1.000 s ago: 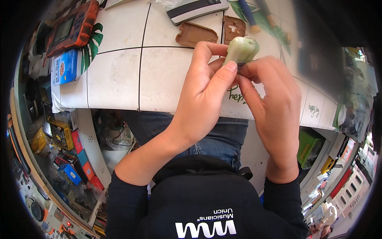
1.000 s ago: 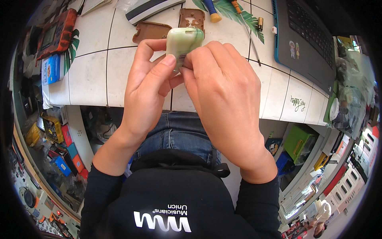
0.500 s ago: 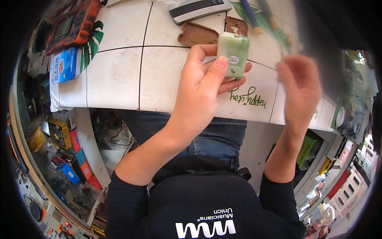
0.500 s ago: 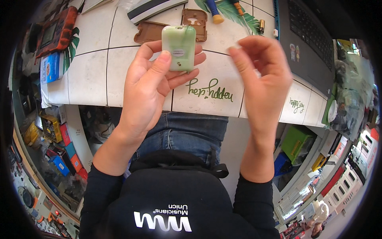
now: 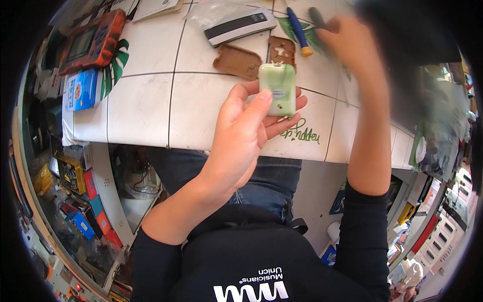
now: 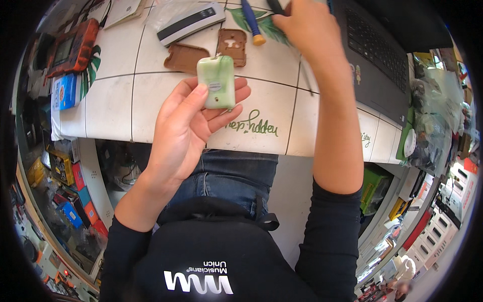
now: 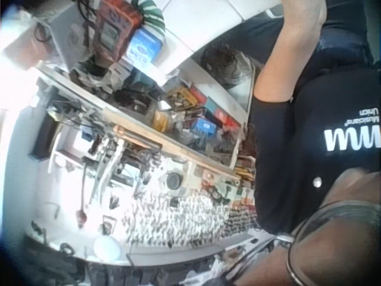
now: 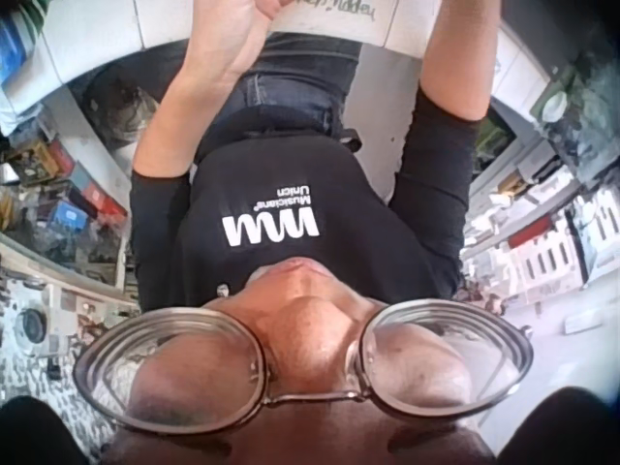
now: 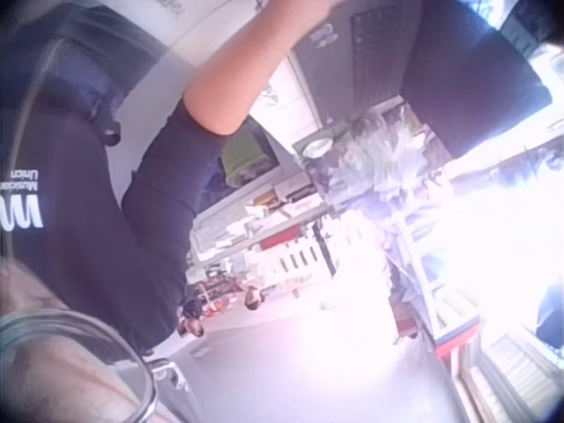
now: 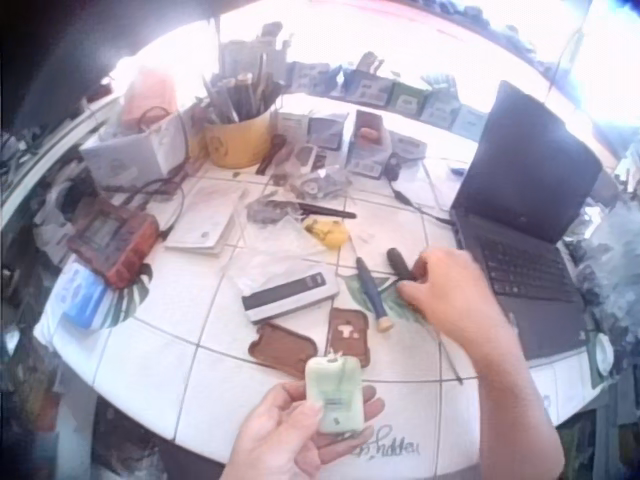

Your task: The person assembles a small electronic device by inserting a battery into a circuit board, placing it into a translucent green case, and securing the case with a screwdriver. They also retrieve a battery from a shelf and handle a small plastic bag during the process.

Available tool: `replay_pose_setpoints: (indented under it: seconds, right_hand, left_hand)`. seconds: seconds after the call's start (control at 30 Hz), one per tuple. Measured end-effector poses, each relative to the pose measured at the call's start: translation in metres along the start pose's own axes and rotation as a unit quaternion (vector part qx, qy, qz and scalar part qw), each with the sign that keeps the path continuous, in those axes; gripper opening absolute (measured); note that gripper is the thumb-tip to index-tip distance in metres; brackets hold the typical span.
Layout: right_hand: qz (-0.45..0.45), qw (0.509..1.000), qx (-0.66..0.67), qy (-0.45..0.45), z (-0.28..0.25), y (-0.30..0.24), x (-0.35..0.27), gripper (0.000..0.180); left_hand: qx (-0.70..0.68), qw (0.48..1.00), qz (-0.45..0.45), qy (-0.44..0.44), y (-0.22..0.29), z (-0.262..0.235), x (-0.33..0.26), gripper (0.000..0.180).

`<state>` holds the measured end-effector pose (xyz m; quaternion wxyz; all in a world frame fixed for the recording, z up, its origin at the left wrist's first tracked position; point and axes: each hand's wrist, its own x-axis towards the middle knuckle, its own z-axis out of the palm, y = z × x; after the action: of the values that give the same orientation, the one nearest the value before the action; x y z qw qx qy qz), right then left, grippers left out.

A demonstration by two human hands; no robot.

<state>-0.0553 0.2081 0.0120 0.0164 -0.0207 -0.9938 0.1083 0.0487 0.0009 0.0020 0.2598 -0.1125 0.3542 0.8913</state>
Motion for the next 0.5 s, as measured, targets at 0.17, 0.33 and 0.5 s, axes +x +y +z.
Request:
replay_pose_setpoints:
  seconds: [0.17, 0.33, 0.5]
  right_hand:
    - [0.022, 0.983, 0.117, 0.14, -0.058, 0.006, -0.043, 0.039]
    - [-0.123, 0.908, 0.35, 0.197, -0.106, 0.026, -0.112, 0.038]
    - [-0.203, 0.895, 0.34, 0.205, -0.092, -0.008, -0.144, 0.035]
  left_hand:
    - [0.031, 0.999, 0.01, 0.033, -0.007, -0.001, 0.003, 0.029]
    - [0.034, 0.998, 0.036, 0.027, -0.015, -0.001, 0.006, 0.029]
    - [0.043, 0.998, 0.044, 0.028, -0.017, -0.001, 0.009, 0.028]
